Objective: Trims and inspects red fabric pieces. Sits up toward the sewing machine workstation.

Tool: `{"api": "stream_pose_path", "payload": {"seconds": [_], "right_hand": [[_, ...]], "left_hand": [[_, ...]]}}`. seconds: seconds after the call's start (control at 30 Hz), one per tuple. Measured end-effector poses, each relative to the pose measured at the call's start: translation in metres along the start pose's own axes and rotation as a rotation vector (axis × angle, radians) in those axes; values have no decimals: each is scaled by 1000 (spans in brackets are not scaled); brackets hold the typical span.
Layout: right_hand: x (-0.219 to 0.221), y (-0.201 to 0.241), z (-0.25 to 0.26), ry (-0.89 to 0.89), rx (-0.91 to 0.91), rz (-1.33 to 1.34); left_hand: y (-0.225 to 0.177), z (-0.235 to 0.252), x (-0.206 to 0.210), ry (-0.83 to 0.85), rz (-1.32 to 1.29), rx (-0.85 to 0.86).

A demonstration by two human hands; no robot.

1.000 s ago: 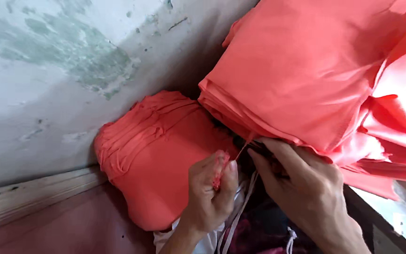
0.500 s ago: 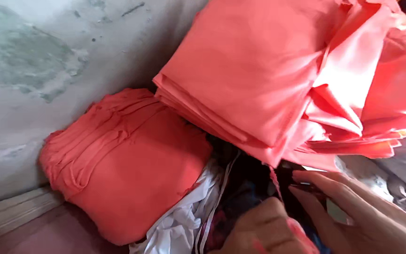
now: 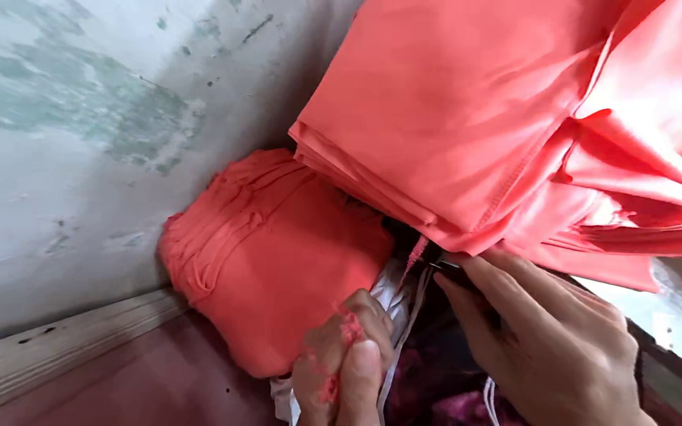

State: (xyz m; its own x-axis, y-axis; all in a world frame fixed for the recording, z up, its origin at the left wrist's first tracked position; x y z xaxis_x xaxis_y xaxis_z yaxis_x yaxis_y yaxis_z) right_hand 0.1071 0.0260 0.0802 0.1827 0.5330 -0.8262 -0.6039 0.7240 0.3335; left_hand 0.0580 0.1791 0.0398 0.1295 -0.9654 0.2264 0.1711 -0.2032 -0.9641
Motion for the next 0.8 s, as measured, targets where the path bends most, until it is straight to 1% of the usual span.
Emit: {"api": "stream_pose_path", "payload": {"seconds": [0.1,0.23,0.33,0.4,0.57,0.8], "right_hand": [[5,2,9,-25,-12,-5],[0,-2,20,-33,3,-50],[-3,-2,26,-12,-38,-102],[-2,0,30,1,-66,-127],[4,2,35,35,-54,-135],[-2,-5,38,49,-88,-100]], "left_hand": [[3,0,0,-12,-53,-34],[11,5,-14,-57,-131,-80],[13,7,-21,-68,-204,-92],[10,8,-19,-64,-228,-85],[15,-1,-10,-40,-258,-114],[12,-3,0,0,-348,-144]]}}
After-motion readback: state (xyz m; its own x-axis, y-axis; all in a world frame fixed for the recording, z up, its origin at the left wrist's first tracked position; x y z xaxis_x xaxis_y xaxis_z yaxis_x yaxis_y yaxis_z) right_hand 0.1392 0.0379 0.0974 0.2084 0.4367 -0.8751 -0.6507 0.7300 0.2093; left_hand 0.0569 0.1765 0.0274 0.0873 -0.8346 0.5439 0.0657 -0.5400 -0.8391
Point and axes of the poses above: each hand's wrist, its own z-axis towards the middle knuckle, its own x-axis out of the palm, y = z × x, the point moved 10 cm from there along z, towards the middle knuckle, and after that the axes turned 8 degrees about -x, right-handed, at the moved point
